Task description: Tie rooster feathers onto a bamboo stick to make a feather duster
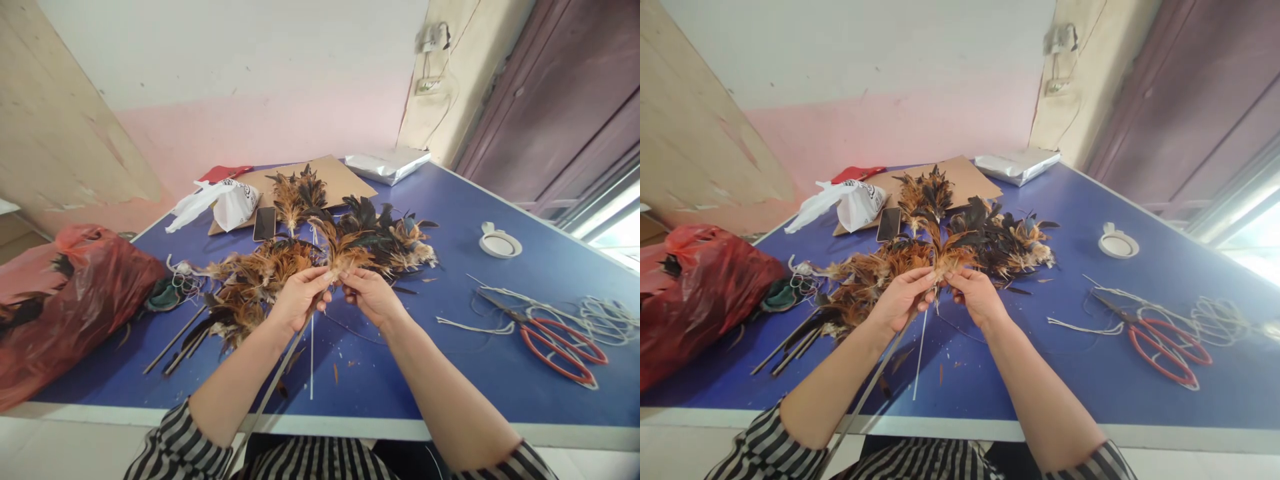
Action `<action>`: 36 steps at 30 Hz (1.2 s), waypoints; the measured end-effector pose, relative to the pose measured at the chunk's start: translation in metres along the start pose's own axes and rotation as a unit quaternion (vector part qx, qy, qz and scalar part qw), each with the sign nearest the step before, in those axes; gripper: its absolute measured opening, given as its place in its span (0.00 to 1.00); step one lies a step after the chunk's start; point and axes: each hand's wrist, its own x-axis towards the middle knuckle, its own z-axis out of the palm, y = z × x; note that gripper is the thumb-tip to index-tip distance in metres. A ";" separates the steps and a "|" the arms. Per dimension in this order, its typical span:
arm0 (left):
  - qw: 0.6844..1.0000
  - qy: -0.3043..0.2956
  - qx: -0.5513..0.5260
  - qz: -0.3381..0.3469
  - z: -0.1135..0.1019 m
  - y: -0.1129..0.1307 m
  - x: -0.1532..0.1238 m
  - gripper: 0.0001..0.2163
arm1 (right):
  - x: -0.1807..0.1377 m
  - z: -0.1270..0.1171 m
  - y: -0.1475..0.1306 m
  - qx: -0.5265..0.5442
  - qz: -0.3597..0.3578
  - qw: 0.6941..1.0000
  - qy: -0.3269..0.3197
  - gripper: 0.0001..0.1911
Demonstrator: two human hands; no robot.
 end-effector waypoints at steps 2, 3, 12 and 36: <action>1.000 0.002 0.006 0.006 0.000 -0.002 0.000 0.14 | 0.001 0.000 0.001 -0.009 -0.003 1.000 -0.003 0.12; 1.000 0.005 0.007 0.008 -0.001 -0.003 0.000 0.14 | 0.001 -0.001 0.001 -0.015 -0.007 1.000 -0.004 0.12; 1.000 -0.003 -0.004 0.001 -0.001 -0.007 0.000 0.13 | 0.001 -0.001 -0.001 -0.049 -0.038 0.998 0.013 0.11; 0.990 0.063 0.116 0.057 0.011 -0.017 -0.013 0.16 | -0.007 0.002 -0.001 0.013 -0.059 0.998 -0.026 0.14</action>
